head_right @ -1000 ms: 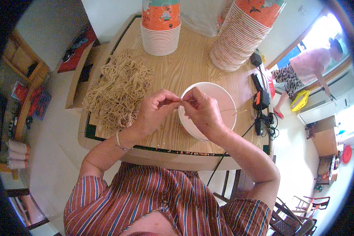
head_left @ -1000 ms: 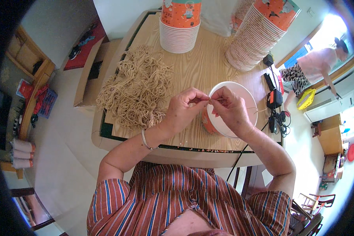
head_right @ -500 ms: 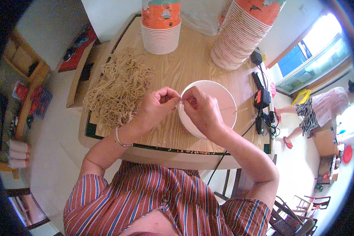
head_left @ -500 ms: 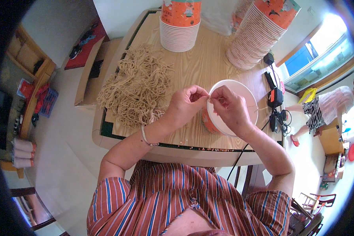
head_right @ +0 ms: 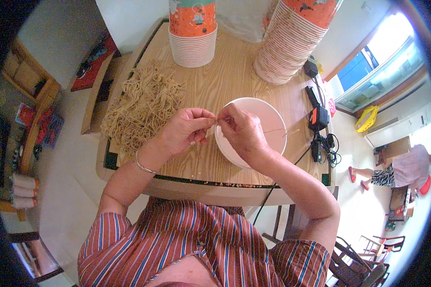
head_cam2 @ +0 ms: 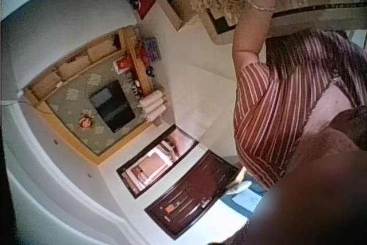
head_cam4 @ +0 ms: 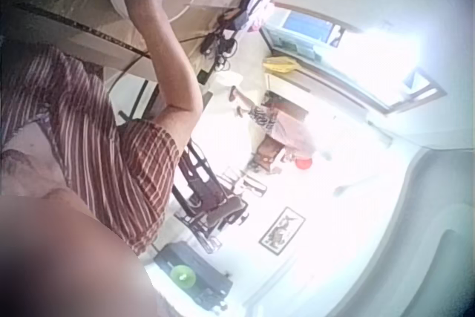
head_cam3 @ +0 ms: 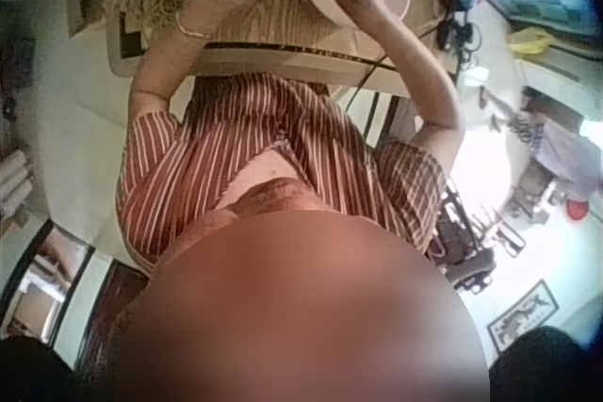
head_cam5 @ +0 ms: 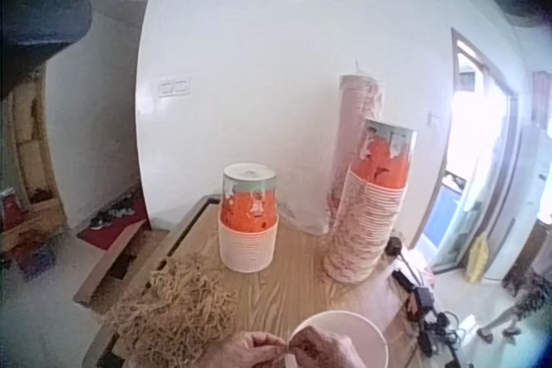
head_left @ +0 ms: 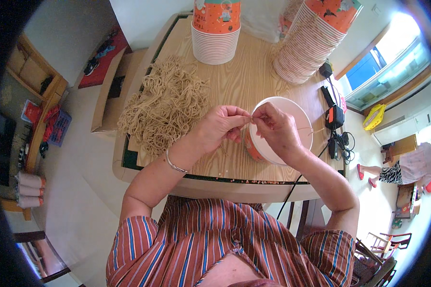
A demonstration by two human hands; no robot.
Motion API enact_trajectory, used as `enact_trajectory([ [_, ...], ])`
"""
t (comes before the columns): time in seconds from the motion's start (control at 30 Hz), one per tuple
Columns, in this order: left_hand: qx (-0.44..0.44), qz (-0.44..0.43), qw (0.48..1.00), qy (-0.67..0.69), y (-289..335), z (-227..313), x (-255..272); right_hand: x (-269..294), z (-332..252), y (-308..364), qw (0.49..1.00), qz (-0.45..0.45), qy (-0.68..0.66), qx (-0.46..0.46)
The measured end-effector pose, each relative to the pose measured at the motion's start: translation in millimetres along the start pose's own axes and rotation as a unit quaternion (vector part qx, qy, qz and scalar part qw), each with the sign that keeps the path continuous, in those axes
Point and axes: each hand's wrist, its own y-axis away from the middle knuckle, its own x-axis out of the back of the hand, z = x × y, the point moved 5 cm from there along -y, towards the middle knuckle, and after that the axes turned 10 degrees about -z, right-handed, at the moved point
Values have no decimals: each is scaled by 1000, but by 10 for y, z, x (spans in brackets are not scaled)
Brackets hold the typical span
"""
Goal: Untangling and sorting rubber bands into a paper cup.
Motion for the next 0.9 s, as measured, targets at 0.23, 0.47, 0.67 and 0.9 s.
enact_trajectory([
  [0.23,7,-17,996,87,-25,-70,18,-12,22,62,999,-11,-3,41],
  [0.47,5,-28,993,113,-31,-110,32,-14,-43,80,997,0,30,66],
  [0.67,7,12,997,77,-4,-86,-4,-1,-37,65,996,20,73,53],
  [0.9,-14,28,999,-26,22,10,-40,34,43,-48,996,-70,-54,-14],
])
